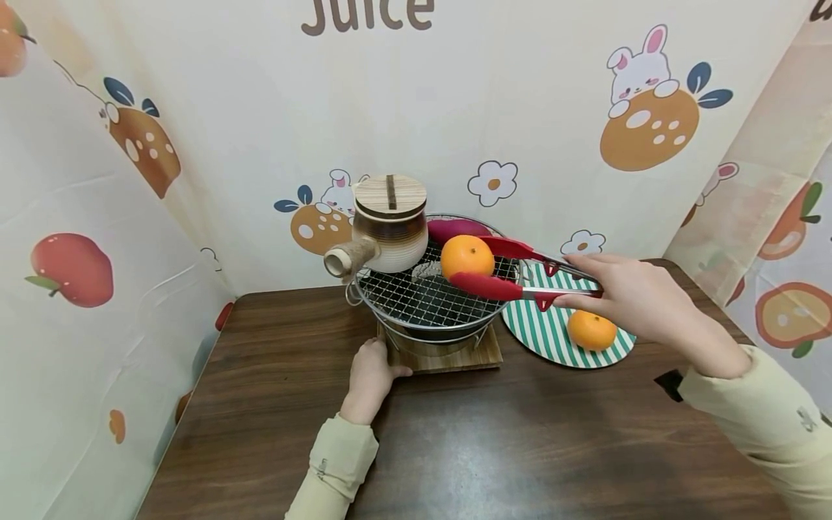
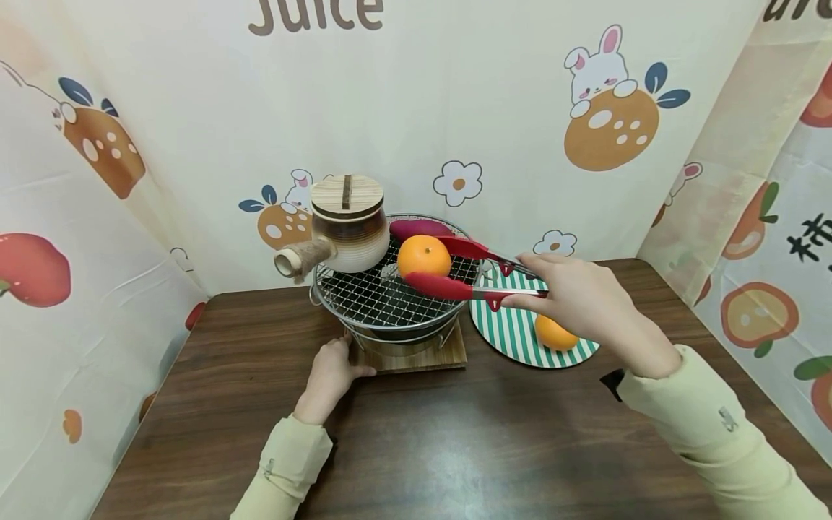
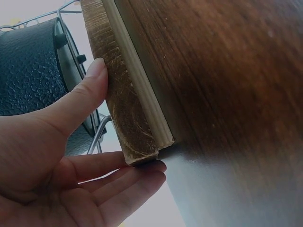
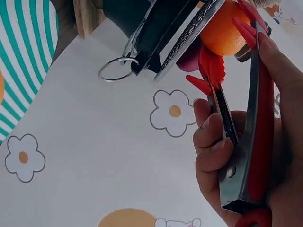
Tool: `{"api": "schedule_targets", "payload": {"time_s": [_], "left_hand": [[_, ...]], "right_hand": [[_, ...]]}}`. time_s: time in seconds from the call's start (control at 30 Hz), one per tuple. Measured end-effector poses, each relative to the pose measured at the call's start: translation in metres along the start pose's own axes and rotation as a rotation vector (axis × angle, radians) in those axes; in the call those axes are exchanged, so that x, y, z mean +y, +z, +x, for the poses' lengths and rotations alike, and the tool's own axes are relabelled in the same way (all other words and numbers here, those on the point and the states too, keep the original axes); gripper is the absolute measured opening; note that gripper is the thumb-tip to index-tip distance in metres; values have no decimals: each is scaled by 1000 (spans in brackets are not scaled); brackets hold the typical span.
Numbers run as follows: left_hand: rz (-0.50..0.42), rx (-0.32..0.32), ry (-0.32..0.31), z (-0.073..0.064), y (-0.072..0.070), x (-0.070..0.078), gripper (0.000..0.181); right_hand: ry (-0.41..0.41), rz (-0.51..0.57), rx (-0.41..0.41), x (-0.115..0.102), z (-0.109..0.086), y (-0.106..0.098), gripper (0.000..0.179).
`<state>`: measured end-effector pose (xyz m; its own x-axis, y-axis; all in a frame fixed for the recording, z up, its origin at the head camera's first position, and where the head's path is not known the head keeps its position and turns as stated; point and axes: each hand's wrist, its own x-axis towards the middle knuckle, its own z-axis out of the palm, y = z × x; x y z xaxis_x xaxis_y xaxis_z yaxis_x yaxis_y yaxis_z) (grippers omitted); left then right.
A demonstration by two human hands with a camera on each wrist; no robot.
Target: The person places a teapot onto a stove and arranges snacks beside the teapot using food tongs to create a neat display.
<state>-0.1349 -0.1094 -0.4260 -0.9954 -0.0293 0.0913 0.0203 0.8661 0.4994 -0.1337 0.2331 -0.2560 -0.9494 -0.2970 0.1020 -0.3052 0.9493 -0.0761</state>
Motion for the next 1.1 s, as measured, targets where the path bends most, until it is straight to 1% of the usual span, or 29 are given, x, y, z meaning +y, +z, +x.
{"api": "schedule_targets", "payload": {"time_s": [0.1, 0.23, 0.47, 0.6, 0.9, 1.1], "left_hand": [[-8, 3, 2, 0, 0, 0, 76], [-14, 8, 5, -1, -1, 0, 76], [-16, 6, 4, -1, -1, 0, 77], [-13, 17, 11, -1, -1, 0, 76], [-7, -6, -9, -1, 0, 0, 78], [-9, 0, -5, -1, 0, 0, 76]], "right_hand": [[-20, -14, -1, -3, 2, 0, 82], [-27, -18, -3, -7, 4, 0, 82], [-55, -37, -32, -11, 11, 0, 81], [-66, -42, -23, -12, 14, 0, 78], [-63, -45, -49, -17, 18, 1, 79], [-59, -37, -39, -19, 20, 3, 79]]}}
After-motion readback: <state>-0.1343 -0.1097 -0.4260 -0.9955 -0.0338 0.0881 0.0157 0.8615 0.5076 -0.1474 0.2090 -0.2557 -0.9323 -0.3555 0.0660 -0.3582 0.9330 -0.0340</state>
